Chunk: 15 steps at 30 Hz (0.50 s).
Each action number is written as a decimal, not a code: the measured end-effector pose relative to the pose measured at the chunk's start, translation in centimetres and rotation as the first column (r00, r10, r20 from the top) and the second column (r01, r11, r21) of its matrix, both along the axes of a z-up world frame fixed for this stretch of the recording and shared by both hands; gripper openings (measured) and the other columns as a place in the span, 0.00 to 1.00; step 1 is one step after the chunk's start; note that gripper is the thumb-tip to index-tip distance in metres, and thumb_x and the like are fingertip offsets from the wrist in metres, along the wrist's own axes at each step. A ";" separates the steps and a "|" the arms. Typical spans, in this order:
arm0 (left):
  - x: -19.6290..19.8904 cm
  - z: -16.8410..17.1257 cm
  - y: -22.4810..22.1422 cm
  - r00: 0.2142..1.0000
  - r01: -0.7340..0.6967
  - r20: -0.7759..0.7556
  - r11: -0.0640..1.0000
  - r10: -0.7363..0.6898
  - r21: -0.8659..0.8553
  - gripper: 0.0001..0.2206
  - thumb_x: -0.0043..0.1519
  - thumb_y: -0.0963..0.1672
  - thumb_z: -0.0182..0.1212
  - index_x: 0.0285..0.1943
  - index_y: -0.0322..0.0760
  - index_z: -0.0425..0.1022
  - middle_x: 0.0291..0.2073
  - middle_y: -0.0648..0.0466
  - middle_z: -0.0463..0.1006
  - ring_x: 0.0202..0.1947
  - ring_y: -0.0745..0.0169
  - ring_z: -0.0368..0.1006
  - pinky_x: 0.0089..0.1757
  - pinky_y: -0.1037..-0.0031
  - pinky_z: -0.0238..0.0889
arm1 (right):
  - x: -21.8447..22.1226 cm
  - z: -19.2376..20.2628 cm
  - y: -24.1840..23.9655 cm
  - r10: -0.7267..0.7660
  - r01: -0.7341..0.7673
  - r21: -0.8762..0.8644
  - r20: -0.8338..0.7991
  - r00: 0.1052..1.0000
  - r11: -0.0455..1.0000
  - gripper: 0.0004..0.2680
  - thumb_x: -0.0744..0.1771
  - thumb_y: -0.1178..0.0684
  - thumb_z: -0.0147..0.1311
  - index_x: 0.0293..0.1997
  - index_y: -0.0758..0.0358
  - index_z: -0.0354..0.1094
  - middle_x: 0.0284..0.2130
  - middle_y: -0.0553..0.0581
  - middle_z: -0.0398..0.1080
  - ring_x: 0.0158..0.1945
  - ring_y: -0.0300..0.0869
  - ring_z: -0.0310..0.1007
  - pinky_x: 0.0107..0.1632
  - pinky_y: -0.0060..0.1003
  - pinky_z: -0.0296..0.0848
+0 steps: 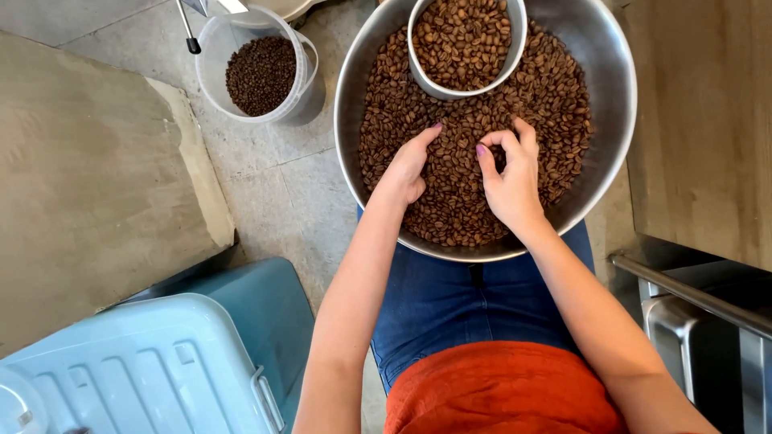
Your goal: Sorting and spreading roasted coffee beans in a metal bowl for inspection
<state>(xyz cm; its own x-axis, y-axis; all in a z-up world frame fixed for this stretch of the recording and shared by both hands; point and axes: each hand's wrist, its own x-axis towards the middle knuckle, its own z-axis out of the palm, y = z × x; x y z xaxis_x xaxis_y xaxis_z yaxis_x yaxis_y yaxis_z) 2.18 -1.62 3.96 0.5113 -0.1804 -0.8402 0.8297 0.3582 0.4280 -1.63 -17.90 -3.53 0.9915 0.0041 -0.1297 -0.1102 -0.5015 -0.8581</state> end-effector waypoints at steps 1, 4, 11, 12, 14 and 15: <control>0.0 -0.1 0.1 1.000 -0.005 -0.001 1.000 0.005 0.000 0.40 0.65 0.52 0.55 0.81 0.28 0.41 0.78 0.31 0.32 0.78 0.35 0.22 0.65 0.35 0.15 | -0.4 0.7 0.0 0.026 -0.025 -0.051 0.013 1.000 0.998 0.01 0.72 0.60 0.52 0.47 0.64 0.67 0.65 0.76 0.50 0.70 0.78 0.47 0.64 0.75 0.52; -0.1 -0.2 0.2 1.000 -0.015 -0.004 1.000 0.015 -0.003 0.40 0.65 0.52 0.54 0.81 0.28 0.40 0.78 0.31 0.32 0.78 0.35 0.21 0.65 0.35 0.15 | -1.3 2.8 -0.2 0.084 -0.074 -0.184 0.051 0.995 0.980 0.00 0.71 0.62 0.53 0.45 0.66 0.67 0.63 0.78 0.53 0.68 0.76 0.51 0.65 0.73 0.54; -0.2 -0.4 0.2 1.000 -0.030 -0.007 1.000 0.030 -0.006 0.39 0.66 0.51 0.53 0.81 0.27 0.40 0.78 0.31 0.31 0.78 0.34 0.20 0.64 0.34 0.16 | 2.1 0.1 -3.4 0.202 -0.137 -0.206 0.337 0.920 0.969 0.04 0.72 0.66 0.52 0.49 0.66 0.70 0.43 0.61 0.66 0.48 0.50 0.65 0.49 0.42 0.68; 0.2 -3.6 0.2 1.000 -0.031 -0.006 1.000 0.031 -0.005 0.39 0.66 0.51 0.53 0.81 0.27 0.40 0.78 0.31 0.31 0.78 0.34 0.20 0.64 0.34 0.16 | 3.2 1.2 -2.9 0.202 -0.138 -0.205 0.338 0.919 0.969 0.04 0.72 0.66 0.52 0.49 0.66 0.70 0.43 0.61 0.66 0.48 0.50 0.65 0.49 0.42 0.68; 0.6 -9.9 0.3 0.972 -0.149 -0.186 0.988 0.141 -0.029 0.23 0.61 0.50 0.55 0.61 0.32 0.72 0.58 0.41 0.78 0.58 0.44 0.73 0.59 0.55 0.67 | 5.4 3.4 -1.9 0.253 -0.120 -0.265 0.554 0.794 0.957 0.05 0.72 0.69 0.54 0.40 0.69 0.67 0.35 0.61 0.67 0.43 0.48 0.65 0.51 0.40 0.64; 0.6 -10.1 0.4 0.972 -0.149 -0.188 0.988 0.141 -0.028 0.23 0.61 0.50 0.55 0.61 0.32 0.72 0.58 0.41 0.78 0.58 0.44 0.73 0.59 0.55 0.67 | 6.2 4.2 -1.8 0.252 -0.121 -0.264 0.552 0.795 0.957 0.05 0.72 0.69 0.54 0.40 0.69 0.67 0.35 0.61 0.67 0.43 0.48 0.65 0.51 0.40 0.64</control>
<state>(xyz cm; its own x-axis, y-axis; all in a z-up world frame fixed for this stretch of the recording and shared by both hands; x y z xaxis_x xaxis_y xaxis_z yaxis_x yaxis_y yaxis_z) 2.74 -1.24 -6.13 0.3710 -0.1530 -0.9159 0.8311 0.4947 0.2540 4.59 -19.65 0.66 0.8648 0.2357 0.4433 0.4831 -0.6307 -0.6072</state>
